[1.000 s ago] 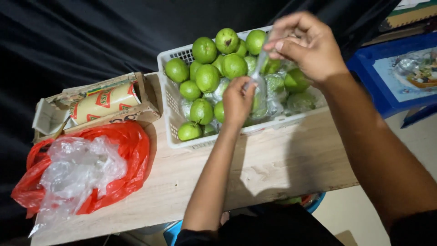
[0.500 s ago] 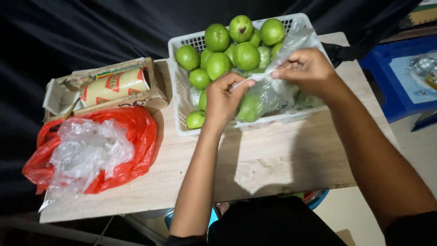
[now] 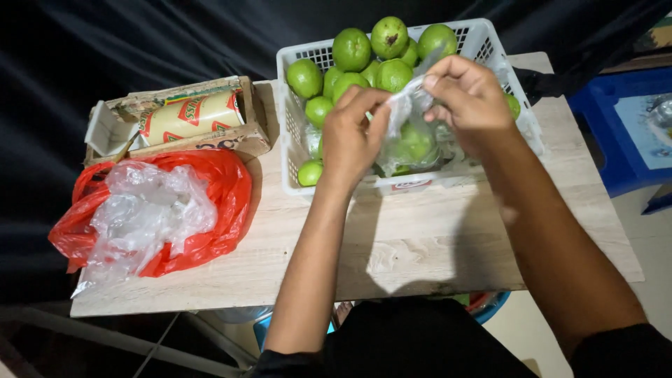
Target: Picking up guavas from a crate and placing them into individual plastic bags for packaging.
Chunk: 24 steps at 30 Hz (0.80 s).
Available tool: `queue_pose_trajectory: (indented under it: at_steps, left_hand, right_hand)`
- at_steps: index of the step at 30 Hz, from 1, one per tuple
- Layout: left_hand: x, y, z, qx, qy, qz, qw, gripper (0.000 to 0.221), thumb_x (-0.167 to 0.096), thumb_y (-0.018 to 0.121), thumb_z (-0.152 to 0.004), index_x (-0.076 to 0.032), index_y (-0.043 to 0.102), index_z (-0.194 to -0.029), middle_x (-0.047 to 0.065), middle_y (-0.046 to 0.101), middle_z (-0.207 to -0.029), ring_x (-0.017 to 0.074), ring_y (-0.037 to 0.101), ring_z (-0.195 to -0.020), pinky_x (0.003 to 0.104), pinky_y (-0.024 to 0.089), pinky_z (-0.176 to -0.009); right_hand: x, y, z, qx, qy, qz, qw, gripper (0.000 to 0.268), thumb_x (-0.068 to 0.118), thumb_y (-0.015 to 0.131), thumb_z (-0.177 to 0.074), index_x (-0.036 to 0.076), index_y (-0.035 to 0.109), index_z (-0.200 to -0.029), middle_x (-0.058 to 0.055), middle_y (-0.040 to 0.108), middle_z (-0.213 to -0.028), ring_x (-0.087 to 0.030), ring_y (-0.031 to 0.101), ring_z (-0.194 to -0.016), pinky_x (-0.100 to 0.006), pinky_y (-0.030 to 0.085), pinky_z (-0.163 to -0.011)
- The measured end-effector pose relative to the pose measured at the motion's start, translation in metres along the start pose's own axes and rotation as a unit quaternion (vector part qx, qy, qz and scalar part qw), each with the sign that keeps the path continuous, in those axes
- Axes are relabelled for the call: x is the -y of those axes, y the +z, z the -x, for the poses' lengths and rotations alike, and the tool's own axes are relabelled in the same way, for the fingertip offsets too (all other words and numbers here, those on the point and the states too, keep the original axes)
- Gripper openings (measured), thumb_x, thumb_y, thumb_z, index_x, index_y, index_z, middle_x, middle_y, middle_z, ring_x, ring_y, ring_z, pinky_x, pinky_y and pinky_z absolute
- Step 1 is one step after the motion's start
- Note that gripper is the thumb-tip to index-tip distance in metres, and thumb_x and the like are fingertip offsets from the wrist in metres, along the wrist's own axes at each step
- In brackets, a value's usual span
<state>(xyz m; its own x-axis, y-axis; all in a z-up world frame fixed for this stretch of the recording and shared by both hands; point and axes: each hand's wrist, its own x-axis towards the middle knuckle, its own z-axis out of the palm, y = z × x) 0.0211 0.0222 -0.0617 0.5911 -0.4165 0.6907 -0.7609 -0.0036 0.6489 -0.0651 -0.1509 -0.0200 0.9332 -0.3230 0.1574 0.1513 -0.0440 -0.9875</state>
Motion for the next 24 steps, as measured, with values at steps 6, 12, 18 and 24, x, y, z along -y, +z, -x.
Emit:
queue_pose_trajectory:
  at_steps: [6,12,18,24]
  left_hand:
    - [0.014,-0.002,-0.004,-0.115,-0.142,0.242,0.953,0.008,-0.019,0.074,-0.093,-0.013,0.074,-0.097,0.003,0.067,-0.085,0.0099,0.062,-0.069,0.02,0.048,-0.056]
    - [0.015,0.0,-0.005,-0.005,-0.096,0.265,0.959,0.021,-0.003,0.072,-0.092,-0.013,0.071,-0.111,0.001,0.072,-0.1,0.0076,0.06,-0.077,0.022,0.051,-0.065]
    - [0.017,-0.009,-0.004,-0.048,-0.129,0.314,0.939,0.012,-0.015,0.076,-0.094,-0.013,0.076,-0.106,0.0,0.075,-0.091,0.0042,0.054,-0.064,0.018,0.044,-0.055]
    - [0.014,-0.037,0.0,0.016,-0.195,0.563,0.803,0.013,-0.022,0.071,-0.097,-0.01,0.066,-0.098,-0.003,0.059,-0.067,0.0038,0.046,-0.051,0.015,0.037,-0.047]
  right_hand:
    - [-0.003,-0.017,-0.001,-0.122,-0.012,-0.111,0.986,0.011,0.006,0.064,-0.104,0.013,0.062,-0.096,-0.002,0.06,-0.082,-0.009,0.057,-0.065,-0.019,0.053,-0.053]
    - [-0.022,-0.007,-0.004,-0.094,0.021,-0.146,0.985,0.008,0.006,0.062,-0.104,0.009,0.059,-0.098,-0.005,0.059,-0.082,-0.013,0.058,-0.069,-0.023,0.057,-0.061]
    - [-0.014,-0.018,0.005,-0.007,0.021,-0.044,0.999,0.013,0.012,0.075,-0.093,0.008,0.069,-0.104,-0.001,0.067,-0.086,-0.006,0.06,-0.061,-0.015,0.053,-0.059]
    - [-0.012,-0.026,0.005,-0.014,0.017,-0.218,0.976,0.008,0.007,0.062,-0.105,0.011,0.062,-0.098,-0.006,0.064,-0.084,-0.015,0.065,-0.076,-0.026,0.055,-0.066]
